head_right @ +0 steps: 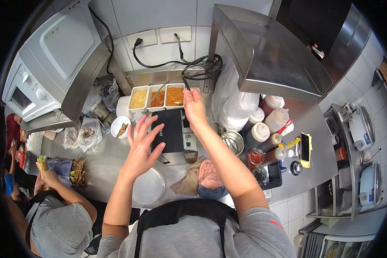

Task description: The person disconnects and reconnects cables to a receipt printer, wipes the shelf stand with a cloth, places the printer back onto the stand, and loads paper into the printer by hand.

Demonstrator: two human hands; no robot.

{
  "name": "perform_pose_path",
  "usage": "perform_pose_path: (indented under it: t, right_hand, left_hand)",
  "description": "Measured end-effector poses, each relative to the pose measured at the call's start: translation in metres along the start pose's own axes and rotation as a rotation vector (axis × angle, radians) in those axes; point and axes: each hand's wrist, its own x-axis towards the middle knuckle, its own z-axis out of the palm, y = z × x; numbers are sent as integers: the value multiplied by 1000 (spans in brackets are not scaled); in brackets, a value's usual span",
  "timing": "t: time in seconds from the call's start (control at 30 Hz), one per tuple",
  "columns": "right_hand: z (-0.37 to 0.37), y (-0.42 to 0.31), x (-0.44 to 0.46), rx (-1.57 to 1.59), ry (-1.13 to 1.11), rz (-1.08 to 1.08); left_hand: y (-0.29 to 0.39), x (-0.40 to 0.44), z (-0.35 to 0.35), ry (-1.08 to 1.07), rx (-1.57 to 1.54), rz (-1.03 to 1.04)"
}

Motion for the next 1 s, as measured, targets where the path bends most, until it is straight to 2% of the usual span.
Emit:
perform_pose_path:
  t: [0.1,0.2,0.43,0.53,0.63,0.73,0.83,0.93,1.0]
  right_hand:
    - [16,12,1,-40,40,-66]
    - [19,12,1,-8,70,-15]
    - [-11,2,-12,-138,52,-4]
    - [-19,0,-10,-126,51,39]
    - [-21,4,-5,-148,50,30]
    - [-11,9,-4,-208,78,-22]
    - [-13,13,-2,-198,53,-15]
    - [-12,-2,-15,-135,-27,-7]
    - [-20,-2,-11,18,-243,55]
  left_hand:
    - [-3,5,3,-71,26,24]
    - [-1,11,0,-83,49,52]
    - [-12,37,-6,-123,71,49]
    - [-12,65,-2,-148,-86,59]
    - [-16,106,26,-122,-772,-3]
    - [37,145,20,-103,-1160,-600]
    - [21,183,45,-206,-1084,-664]
    - [23,200,59,-92,-1256,-874]
    - [6,201,69,-128,-1122,-715]
